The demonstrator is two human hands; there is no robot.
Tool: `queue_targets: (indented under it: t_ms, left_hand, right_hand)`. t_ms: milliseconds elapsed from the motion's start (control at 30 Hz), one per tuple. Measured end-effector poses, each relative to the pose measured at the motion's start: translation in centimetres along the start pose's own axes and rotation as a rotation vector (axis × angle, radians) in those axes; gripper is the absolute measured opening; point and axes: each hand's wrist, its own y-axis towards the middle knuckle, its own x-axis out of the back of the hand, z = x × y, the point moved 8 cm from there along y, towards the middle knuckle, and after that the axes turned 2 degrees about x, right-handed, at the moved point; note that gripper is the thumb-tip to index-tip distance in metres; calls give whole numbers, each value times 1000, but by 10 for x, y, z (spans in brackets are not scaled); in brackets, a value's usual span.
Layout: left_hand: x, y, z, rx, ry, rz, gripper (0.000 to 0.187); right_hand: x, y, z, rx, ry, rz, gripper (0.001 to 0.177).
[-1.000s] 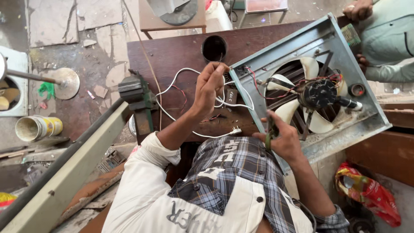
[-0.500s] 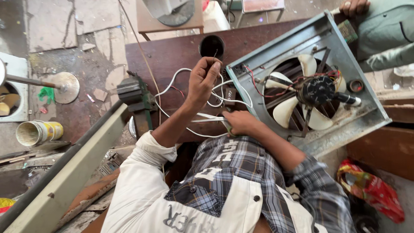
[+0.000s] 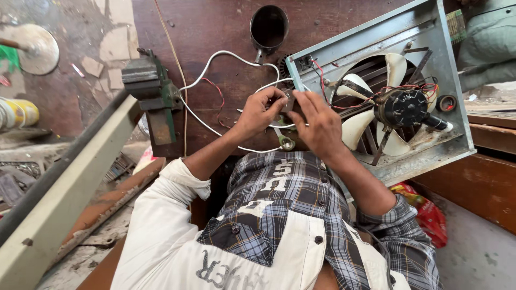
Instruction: The person repairs a wall-mounted fan by stripping wires with shears, twisting connections, and securing them with electrical tape. They handle the fan motor, wires, and a power cord throughout the process.
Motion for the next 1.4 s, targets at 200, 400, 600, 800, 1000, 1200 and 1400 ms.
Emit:
queue_targets:
  t_ms: [200,400,600,800,1000,1200,1400]
  left_hand:
    - [-5,4,4,-112,103,19,13]
    - [5,7,2,-258,186,-127,14]
    - [14,26,49,143,-321,-351,17]
    - [19,45,55,124,-390,-383,17]
    - [26,70,59,88,-291,-435,19]
    - [19,96,34,-201,177,-362,11]
    - [9,110,29,-265,281,-259,8]
  right_hand:
    - [-14,10,-29,-163,199,60,17]
    - [-39,4,-80,-302,297,46,13]
    - [-50,39,-106,-34,-266,-73,22]
    - [-66,39,-125,-35,-308,22,15]
    - [-64,13,-102,58,-345,137,13]
    - [-68,21,-103,-45,-337,186,9]
    - [-57,39,-122,-228,-74,-15,24]
